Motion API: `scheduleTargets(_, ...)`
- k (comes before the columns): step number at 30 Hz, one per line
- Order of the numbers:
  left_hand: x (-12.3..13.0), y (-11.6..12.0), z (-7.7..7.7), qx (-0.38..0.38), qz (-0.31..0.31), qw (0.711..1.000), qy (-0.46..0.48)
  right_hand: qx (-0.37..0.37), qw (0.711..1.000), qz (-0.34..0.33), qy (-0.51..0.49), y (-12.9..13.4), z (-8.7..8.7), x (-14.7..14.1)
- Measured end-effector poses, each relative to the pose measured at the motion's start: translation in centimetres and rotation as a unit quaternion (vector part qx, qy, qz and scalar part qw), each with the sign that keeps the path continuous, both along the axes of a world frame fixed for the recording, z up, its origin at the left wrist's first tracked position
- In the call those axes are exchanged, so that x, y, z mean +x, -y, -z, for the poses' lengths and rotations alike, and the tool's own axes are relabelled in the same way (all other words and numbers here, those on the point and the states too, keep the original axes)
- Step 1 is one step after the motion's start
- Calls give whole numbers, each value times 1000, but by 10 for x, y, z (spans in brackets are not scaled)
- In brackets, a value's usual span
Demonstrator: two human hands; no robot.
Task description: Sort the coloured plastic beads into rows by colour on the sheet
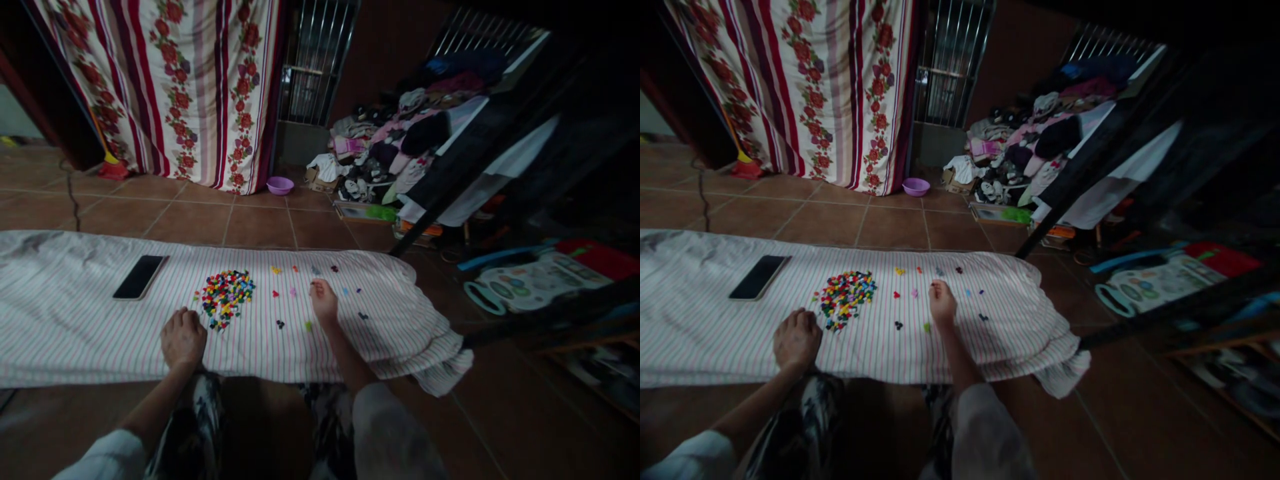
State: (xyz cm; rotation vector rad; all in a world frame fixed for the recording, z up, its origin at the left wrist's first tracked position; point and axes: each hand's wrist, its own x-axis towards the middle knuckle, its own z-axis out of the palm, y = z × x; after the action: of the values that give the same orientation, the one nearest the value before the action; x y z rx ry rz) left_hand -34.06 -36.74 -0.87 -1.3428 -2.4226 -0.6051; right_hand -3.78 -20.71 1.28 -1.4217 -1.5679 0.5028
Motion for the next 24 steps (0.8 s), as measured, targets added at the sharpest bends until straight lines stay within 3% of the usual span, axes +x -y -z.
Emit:
scheduleTargets(4, 2, 0, -3, -12, -4, 1000, -5, -5, 989, 85, 121, -46, -9, 56)
scheduleTargets(8, 2, 0, -4, -17, -6, 1000, -3, -83, 974, 107, 182, -74, -13, 83)
scheduleTargets(19, 2, -2, -1, -27, -13, 1000, -4, -146, 952, 110, 244, -111, -14, 92)
scheduleTargets(24, 1, -1, -1, -32, -6, 999, -13, -131, 951, 104, 261, -126, -8, 91)
